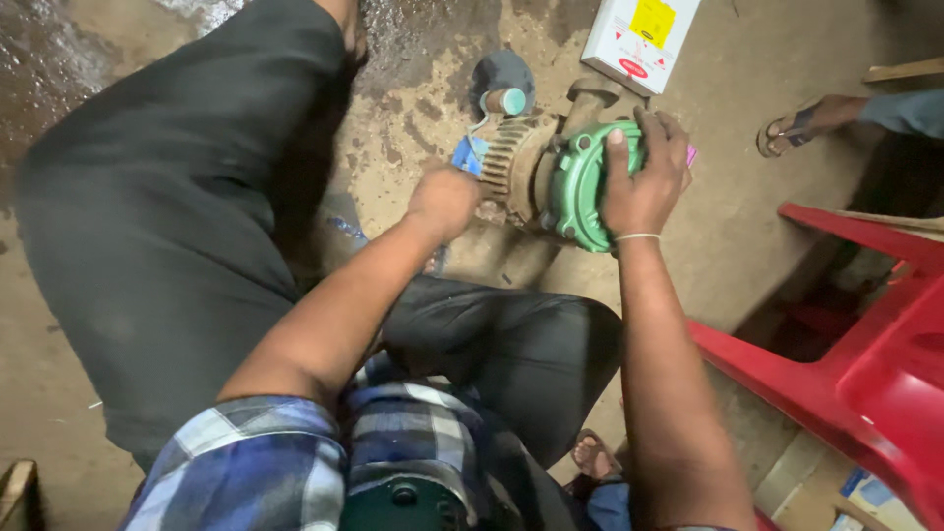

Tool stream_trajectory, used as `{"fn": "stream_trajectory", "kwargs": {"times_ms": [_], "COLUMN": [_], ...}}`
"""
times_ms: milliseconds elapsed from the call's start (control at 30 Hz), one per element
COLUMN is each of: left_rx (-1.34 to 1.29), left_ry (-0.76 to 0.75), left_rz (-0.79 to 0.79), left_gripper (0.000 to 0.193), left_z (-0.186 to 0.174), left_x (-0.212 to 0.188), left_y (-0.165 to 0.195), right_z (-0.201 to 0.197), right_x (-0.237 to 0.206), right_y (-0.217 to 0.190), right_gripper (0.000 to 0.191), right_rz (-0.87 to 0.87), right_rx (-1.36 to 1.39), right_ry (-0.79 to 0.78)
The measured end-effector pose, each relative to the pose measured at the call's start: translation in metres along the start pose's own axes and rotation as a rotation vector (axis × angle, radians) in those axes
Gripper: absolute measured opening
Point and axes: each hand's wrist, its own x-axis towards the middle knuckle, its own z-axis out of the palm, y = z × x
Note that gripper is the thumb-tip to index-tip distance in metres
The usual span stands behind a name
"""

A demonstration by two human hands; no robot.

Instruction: The person sits on the floor and works on a small electric motor. They use a screwdriver to tighten screws on the green end cap and manipulate the motor housing.

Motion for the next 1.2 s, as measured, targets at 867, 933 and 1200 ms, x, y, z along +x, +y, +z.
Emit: {"fn": "stream_trajectory", "kwargs": {"times_ms": [867, 933, 1200], "left_rx": [-0.991, -1.118, -1.295], "left_ry": [-0.327, -0.284, -0.018], "left_rz": [-0.046, -0.186, -0.376], "left_gripper": [0.039, 0.037, 0.037], "left_z": [0.021, 0.029, 0.072], "left_x": [0.018, 0.013, -0.008], "left_y": [-0.048, -0.051, -0.038], "right_z": [-0.009, -0.008, -0.006], "right_x": [0.0, -0.001, -0.003], "right_y": [-0.011, -0.01, -0.008], "right_gripper": [0.042, 0.042, 0.045], "right_rz": [0.001, -0.022, -0.029], "right_rx": [0.078, 0.053, 0.019], "right_ry": [-0.035, -0.02, -0.033]}}
